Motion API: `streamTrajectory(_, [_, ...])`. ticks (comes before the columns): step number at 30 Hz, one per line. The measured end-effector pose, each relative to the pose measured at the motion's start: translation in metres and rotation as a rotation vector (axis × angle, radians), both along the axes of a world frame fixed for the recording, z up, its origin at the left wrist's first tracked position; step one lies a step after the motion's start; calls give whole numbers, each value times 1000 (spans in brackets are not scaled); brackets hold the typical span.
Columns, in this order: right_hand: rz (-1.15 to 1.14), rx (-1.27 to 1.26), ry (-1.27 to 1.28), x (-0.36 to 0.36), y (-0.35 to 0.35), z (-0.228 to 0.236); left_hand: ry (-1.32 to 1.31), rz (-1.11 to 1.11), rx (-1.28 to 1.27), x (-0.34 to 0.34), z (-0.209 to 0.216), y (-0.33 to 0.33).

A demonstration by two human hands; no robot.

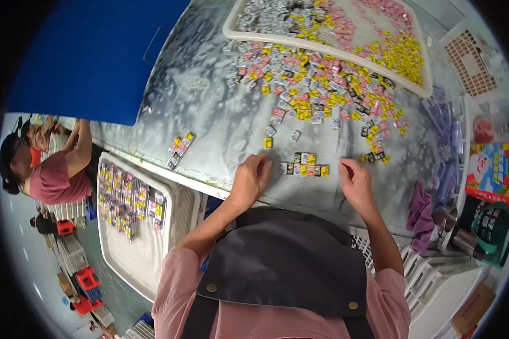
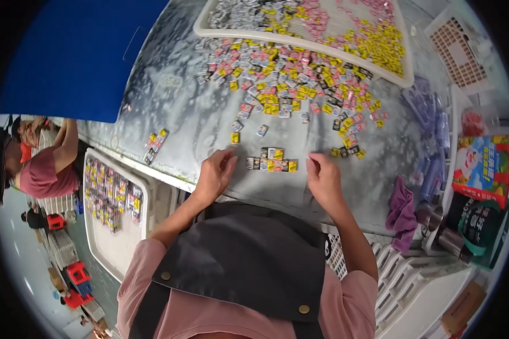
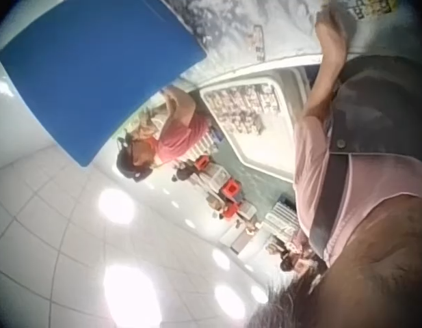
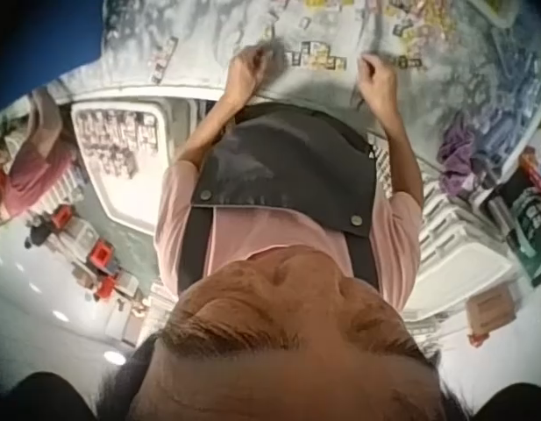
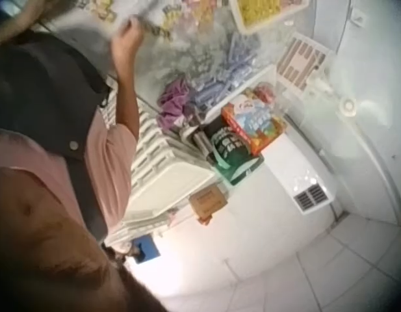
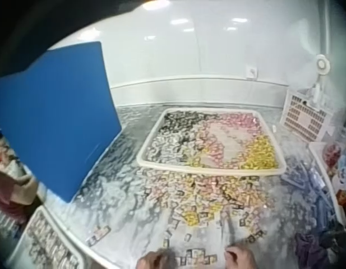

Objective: Arranging small colorful toy blocks into specific patterns and placing them into clear plastic bags for packaging.

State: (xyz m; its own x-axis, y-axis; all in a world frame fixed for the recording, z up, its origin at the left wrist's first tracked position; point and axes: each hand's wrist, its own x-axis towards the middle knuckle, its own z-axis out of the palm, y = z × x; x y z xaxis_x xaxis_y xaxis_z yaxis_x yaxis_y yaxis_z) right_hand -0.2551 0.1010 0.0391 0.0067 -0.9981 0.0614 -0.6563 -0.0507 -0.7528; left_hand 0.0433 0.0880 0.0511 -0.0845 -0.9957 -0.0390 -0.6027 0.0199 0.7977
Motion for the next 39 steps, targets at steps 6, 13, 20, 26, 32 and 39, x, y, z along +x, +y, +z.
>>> streamTrajectory(6, [-84, 412, -373, 15, -3, 2, 145, 72, 257, -9, -3, -7])
streamTrajectory(13, [-65, 513, -388, 26, -6, 10, 381, 126, 351, 5, -4, 5])
streamTrajectory(20, [296, 361, -432, 144, -67, 30, 393, 411, 221, 112, 32, 29])
streamTrajectory(26, [567, 240, -376, 289, -129, 7, 392, 747, 133, 209, 37, 36])
streamTrajectory(32, [614, 162, -181, 363, -158, -32, 283, 819, 92, 252, 7, 35])
streamTrajectory(39, [614, 136, -74, 367, -165, -43, 207, 781, 177, 256, 10, 29])
